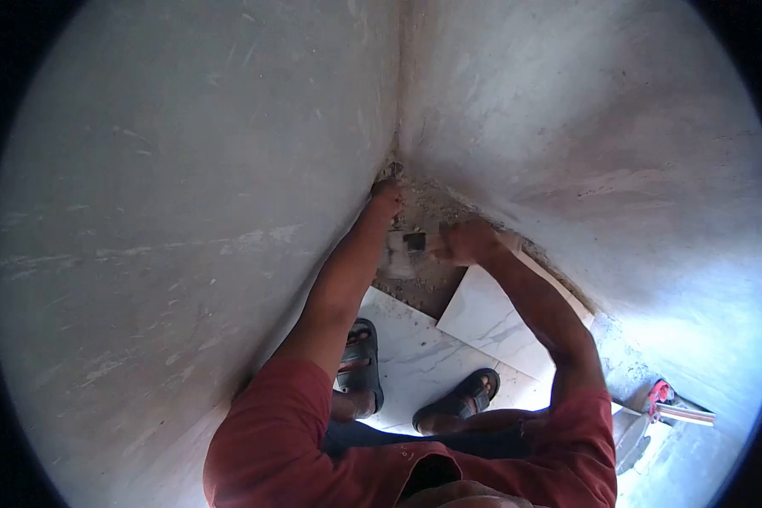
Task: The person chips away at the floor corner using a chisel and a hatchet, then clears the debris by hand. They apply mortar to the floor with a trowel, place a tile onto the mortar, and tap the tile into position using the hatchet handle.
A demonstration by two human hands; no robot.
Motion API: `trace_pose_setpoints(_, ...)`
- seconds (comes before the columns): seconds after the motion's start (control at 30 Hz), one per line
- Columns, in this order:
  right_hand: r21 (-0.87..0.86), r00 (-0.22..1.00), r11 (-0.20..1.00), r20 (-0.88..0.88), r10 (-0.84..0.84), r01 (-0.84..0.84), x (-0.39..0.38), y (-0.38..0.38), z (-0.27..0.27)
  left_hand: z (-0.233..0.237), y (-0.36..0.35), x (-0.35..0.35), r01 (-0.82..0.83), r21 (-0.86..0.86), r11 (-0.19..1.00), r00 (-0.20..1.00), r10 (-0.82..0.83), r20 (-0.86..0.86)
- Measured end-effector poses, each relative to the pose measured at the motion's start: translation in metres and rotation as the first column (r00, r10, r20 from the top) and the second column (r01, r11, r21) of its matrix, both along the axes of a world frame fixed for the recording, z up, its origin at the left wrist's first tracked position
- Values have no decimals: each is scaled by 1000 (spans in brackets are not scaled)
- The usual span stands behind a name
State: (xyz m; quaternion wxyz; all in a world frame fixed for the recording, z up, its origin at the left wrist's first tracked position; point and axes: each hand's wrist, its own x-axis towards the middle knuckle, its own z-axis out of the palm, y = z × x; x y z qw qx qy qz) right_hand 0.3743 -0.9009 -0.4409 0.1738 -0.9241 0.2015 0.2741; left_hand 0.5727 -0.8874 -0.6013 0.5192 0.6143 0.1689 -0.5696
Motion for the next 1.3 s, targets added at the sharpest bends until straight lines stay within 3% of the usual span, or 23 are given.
trace_pose_setpoints(0.1,5,1000,1000,-16,0,0,-7,14,4,-13,2,2,-18,-17,1000,1000,18,-1)
trace_pose_setpoints(0.2,117,971,964,4,238,-237,-17,51,24,-19,0,5,-33,-46,998,999,33,-1)
trace_pose_setpoints(0.27,286,773,719,244,585,-634,-19,63,22,-41,-1,6,-8,-76,997,999,12,49)
trace_pose_setpoints(0.3,289,775,719,247,581,-632,-18,51,12,-55,-1,10,386,46,921,838,-371,400)
trace_pose_setpoints(0.33,286,875,827,165,455,-484,-16,28,-4,-83,-2,15,576,344,742,436,-635,638)
trace_pose_setpoints(0.37,263,946,909,81,313,-323,-14,14,-7,-89,-5,15,634,627,452,-88,-764,639)
trace_pose_setpoints(0.4,255,946,911,79,314,-323,-16,11,-11,-94,-9,14,420,874,244,-583,-665,466)
trace_pose_setpoints(0.47,15,1000,1000,-17,-17,17,-13,13,-10,-87,-9,16,290,955,-66,-749,-637,183)
trace_pose_setpoints(0.5,28,999,999,-23,-27,28,-20,29,-12,-87,-7,15,295,952,-82,-755,-631,179)
trace_pose_setpoints(0.57,196,940,920,35,340,-340,-28,57,-6,-109,-10,16,132,971,-201,-940,-337,58)
trace_pose_setpoints(0.6,198,939,919,38,341,-341,-27,63,-2,-111,-13,20,64,974,-215,-974,-227,14)
trace_pose_setpoints(0.67,214,759,742,350,549,-635,-23,69,4,-109,-8,24,230,972,-50,-875,-449,184)
trace_pose_setpoints(0.73,209,904,889,-47,424,-406,-13,19,-12,-107,-2,18,355,924,143,-708,-604,365)
trace_pose_setpoints(0.8,71,969,970,-72,235,-230,-16,8,-19,-100,-12,19,386,884,264,-604,-653,458)
trace_pose_setpoints(0.83,-57,998,998,-60,33,-37,-11,3,-21,-95,-12,19,440,835,331,-490,-691,532)
trace_pose_setpoints(0.87,-46,998,998,-59,29,-32,-12,15,-11,-92,-9,18,492,768,410,-357,-710,607)
trace_pose_setpoints(0.9,46,990,989,-7,142,-142,-20,33,-1,-91,-7,16,637,420,647,280,-701,656)
trace_pose_setpoints(0.93,119,967,960,60,248,-254,-23,39,9,-87,-8,13,311,37,950,891,-305,337)
trace_pose_setpoints(0.97,123,968,960,58,245,-251,-24,43,9,-83,-7,12,15,5,1000,994,-15,108)
trace_pose_setpoints(1.03,184,789,775,275,549,-604,-20,46,7,-77,-7,11,3,7,1000,998,-3,62)
trace_pose_setpoints(1.1,201,794,816,442,417,-541,-20,16,-14,-89,-10,10,24,17,1000,997,-25,68)
trace_pose_setpoints(1.17,19,999,999,4,34,-34,-7,-12,-12,-97,-13,10,30,20,999,997,-31,75)
trace_pose_setpoints(1.3,171,951,940,147,272,-296,-24,49,18,-105,-14,12,36,24,999,999,-37,37)
